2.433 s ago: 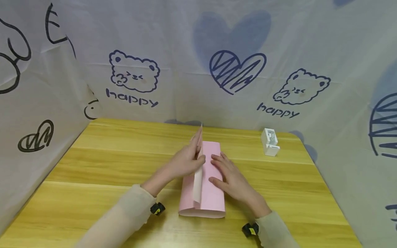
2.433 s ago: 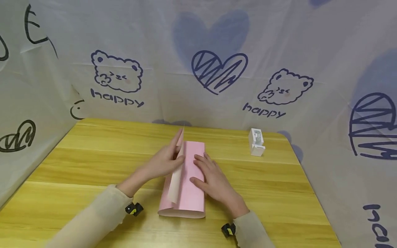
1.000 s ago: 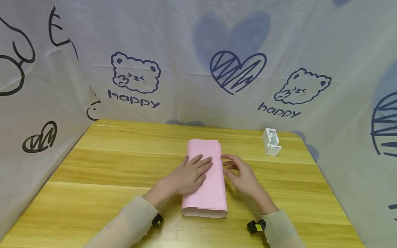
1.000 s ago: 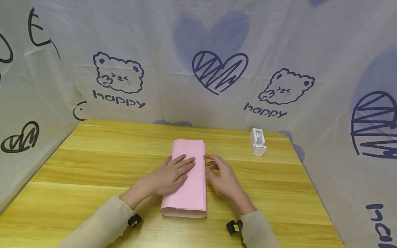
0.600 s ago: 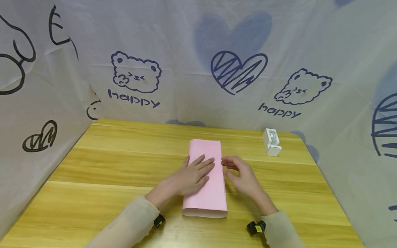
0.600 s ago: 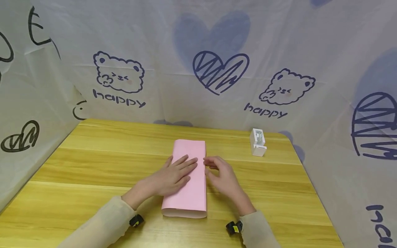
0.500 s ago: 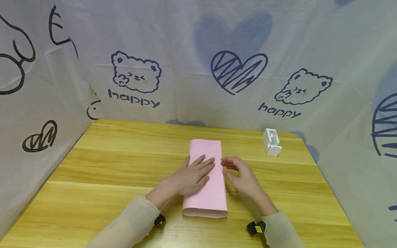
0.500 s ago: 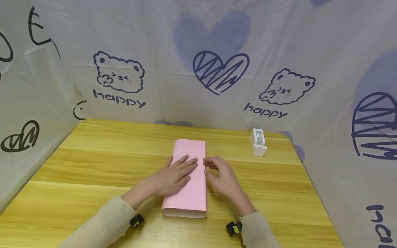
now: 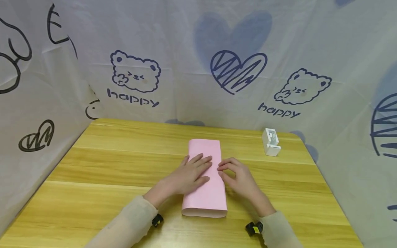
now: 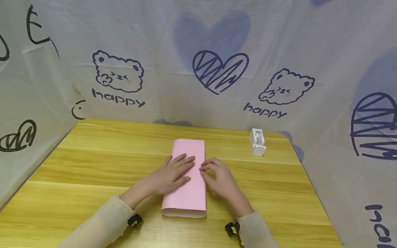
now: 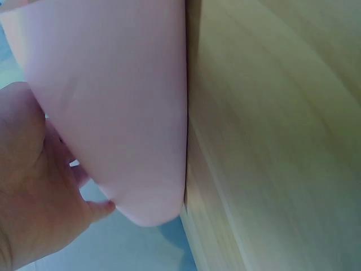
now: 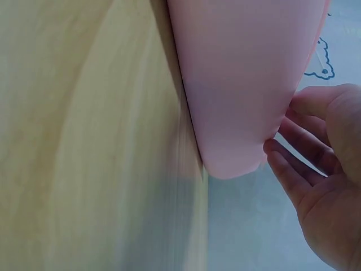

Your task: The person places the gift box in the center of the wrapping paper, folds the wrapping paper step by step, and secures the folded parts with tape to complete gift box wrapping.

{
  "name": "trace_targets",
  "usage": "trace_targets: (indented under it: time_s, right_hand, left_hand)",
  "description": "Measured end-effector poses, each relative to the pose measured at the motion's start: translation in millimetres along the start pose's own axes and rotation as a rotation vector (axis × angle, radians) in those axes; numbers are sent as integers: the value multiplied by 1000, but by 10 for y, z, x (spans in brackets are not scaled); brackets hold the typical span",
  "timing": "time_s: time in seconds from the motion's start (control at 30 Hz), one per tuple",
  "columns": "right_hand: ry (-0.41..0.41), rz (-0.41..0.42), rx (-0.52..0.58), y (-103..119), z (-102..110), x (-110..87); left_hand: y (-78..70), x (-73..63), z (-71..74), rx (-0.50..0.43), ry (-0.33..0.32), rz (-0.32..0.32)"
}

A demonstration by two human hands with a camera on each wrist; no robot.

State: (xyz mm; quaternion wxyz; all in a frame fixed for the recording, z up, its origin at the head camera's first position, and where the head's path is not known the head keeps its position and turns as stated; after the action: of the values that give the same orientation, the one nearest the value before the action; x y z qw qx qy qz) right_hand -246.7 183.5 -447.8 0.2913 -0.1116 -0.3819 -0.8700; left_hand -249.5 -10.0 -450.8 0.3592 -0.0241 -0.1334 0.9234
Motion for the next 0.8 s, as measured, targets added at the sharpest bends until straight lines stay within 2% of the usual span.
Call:
trace_targets:
  time_s: [0.13,0.27,0.4,0.57,0.67,0.8]
  right_hand:
    - [9,3,0,14,-10,-4]
    - [18,-5,-14,35,-11,-1]
    - [42,6,-92,73,-14,5]
    - [156,60,-162,137,-89,3]
    - [248,60,-148,131,-154,-17]
    - [308,32,-111,94,-198,-42]
  left_hand:
    - [124,-66,51,11,-8,17]
    - [214,-128,67,62,34,36]
    - [222,-142,55,92,76,22]
    - [227,-139,35,127,80,22]
    - [237,-140,32,134,72,24]
    - [258,-146,38,90,58,14]
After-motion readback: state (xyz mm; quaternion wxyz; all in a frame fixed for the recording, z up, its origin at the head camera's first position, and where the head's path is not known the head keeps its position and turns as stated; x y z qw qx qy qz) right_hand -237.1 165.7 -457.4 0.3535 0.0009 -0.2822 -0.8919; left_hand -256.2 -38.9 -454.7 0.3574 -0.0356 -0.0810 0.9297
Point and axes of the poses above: each hand's wrist, its own x-axis towards the middle knuckle, its own z-axis out of the back of the hand, y = z × x, the point moved 5 cm from there along x, towards the middle knuckle, and after that the axes turned 5 degrees about x, right-handed, at the moved point
